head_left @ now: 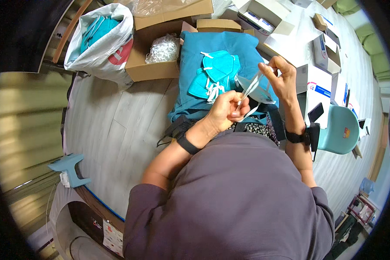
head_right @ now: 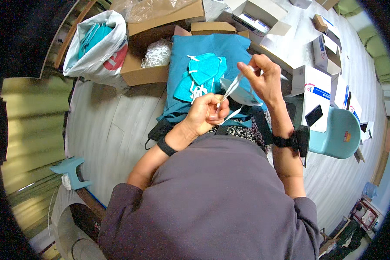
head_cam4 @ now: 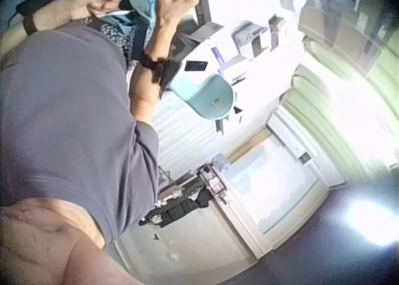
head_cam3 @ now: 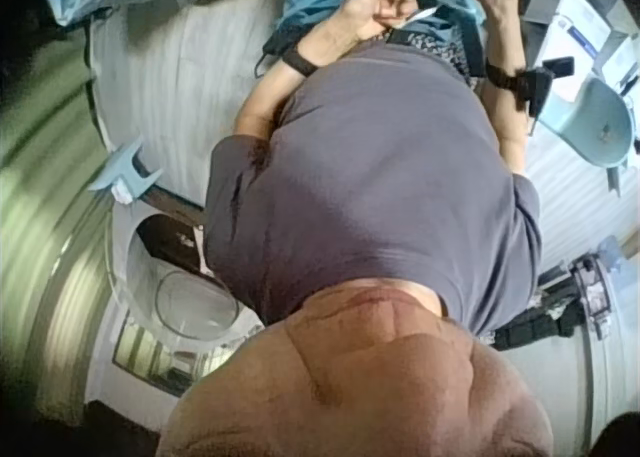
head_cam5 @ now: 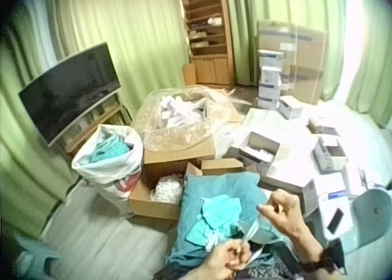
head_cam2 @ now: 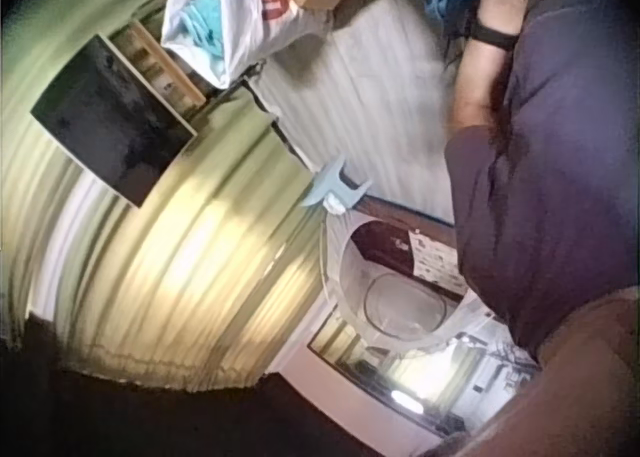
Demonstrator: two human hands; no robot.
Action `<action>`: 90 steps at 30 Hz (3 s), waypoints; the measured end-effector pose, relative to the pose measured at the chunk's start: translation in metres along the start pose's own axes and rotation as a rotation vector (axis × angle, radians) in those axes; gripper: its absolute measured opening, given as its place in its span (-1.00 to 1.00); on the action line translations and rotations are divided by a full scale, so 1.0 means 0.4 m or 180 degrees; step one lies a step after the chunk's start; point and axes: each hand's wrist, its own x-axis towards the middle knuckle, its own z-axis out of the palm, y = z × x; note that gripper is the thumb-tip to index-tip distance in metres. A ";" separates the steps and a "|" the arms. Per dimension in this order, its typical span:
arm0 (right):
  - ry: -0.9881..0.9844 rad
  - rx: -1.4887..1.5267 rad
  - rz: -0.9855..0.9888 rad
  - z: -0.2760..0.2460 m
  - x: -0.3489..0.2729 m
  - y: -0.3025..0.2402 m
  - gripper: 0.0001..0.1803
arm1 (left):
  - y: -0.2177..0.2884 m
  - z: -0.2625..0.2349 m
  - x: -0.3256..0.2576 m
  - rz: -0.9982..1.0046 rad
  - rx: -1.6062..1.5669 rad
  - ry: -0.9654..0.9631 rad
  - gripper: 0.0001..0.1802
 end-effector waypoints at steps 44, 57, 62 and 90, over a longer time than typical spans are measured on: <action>-0.0061 0.0478 -0.0705 0.094 0.186 -0.163 -0.89 | 0.280 -0.025 -0.063 0.3010 0.2808 0.1427 -0.77; -0.0019 0.0874 -0.0295 0.071 0.217 -0.120 -0.86 | 0.183 0.020 -0.018 0.2006 0.3148 0.0711 -0.79; -0.0006 0.0836 0.0021 0.013 0.235 -0.030 -0.90 | 0.201 0.085 -0.116 0.2100 0.3356 0.0339 -0.75; -0.1806 0.1962 0.0610 0.032 0.077 -0.067 -0.70 | 0.163 0.110 -0.049 0.1269 0.1869 0.0527 -0.68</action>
